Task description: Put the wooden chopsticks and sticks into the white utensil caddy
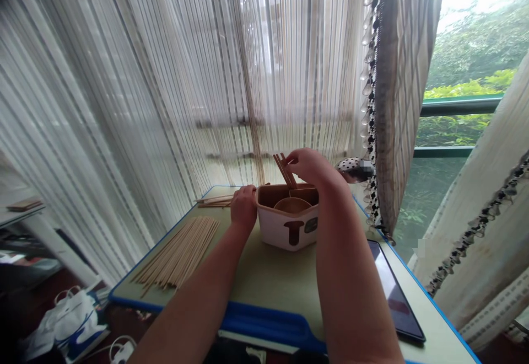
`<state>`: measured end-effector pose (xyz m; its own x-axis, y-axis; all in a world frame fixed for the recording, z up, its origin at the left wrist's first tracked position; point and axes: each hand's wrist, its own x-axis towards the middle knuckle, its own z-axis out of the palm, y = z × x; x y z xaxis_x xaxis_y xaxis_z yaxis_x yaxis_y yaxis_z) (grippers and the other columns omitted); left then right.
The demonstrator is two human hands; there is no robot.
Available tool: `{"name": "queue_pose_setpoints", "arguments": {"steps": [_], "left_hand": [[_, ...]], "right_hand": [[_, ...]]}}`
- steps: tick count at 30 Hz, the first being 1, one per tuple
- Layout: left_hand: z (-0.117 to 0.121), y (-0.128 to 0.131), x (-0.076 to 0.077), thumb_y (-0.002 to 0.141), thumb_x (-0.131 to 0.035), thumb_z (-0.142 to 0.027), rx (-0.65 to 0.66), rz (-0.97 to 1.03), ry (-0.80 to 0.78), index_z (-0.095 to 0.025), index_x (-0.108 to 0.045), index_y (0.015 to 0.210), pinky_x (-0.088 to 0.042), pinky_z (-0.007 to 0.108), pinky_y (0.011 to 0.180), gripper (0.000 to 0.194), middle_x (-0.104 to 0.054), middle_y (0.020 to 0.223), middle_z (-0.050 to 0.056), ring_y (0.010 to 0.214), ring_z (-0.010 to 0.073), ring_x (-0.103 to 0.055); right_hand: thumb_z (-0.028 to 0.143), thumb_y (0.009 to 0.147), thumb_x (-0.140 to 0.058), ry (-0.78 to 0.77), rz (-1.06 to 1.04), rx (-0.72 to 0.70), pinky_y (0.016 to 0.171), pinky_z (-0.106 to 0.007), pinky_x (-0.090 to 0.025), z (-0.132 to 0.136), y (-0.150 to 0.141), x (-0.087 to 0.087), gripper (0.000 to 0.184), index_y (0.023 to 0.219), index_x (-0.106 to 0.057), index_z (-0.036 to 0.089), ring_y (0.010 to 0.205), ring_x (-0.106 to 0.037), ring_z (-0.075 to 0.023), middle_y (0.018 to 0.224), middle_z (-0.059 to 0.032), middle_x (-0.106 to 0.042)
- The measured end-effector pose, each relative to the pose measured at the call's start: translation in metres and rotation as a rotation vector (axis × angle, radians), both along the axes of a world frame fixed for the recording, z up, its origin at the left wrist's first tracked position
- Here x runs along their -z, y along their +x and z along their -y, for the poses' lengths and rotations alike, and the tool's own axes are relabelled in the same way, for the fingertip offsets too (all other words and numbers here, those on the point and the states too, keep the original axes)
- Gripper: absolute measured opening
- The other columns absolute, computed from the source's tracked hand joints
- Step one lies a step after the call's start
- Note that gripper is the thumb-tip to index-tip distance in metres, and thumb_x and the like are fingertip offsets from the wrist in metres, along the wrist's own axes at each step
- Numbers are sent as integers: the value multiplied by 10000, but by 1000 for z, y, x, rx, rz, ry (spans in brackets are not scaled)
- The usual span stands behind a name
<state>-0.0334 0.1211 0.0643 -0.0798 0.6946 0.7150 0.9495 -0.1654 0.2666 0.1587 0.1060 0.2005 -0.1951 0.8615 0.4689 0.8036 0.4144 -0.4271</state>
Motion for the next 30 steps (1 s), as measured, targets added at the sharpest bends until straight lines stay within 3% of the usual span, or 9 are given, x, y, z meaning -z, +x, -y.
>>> {"name": "queue_pose_setpoints", "arguments": {"steps": [10,16,24,27,30], "left_hand": [[-4,-1,4,879,-397,-181,53,7,20,-199,-554,904,-390,306,716,161,-581,870,58,829,196,-505],[4,-2,-3,893,-373,-185,90,51,126,-191,-540,949,-409,299,725,176,-571,901,64,855,189,-502],[11,-4,-12,907,-368,-227,206,163,343,-191,-544,969,-420,309,782,190,-576,924,63,894,173,-506],[15,-5,-16,899,-396,-229,242,222,437,-183,-542,976,-424,312,793,171,-566,939,70,904,167,-508],[17,-5,-19,888,-424,-221,273,231,492,-185,-537,1001,-429,316,799,164,-560,943,71,915,166,-509]], "right_hand": [[302,690,-623,55,4,-41,612,-274,-459,-5,-7,1,215,869,-682,198,684,-614,-164,799,-38,-690],[353,724,-608,155,-59,38,664,-310,-475,18,-14,-11,362,1055,-628,207,756,-615,-180,922,-66,-682],[337,770,-553,346,-105,66,727,-343,-481,52,-19,-27,255,970,-662,224,749,-614,-177,853,-42,-674],[352,766,-552,311,-116,-1,670,-313,-495,62,-23,-33,267,966,-666,217,699,-613,-163,819,-43,-672],[343,747,-577,164,-88,-117,626,-282,-497,65,-27,-33,259,947,-674,209,672,-614,-151,785,-40,-677]]}}
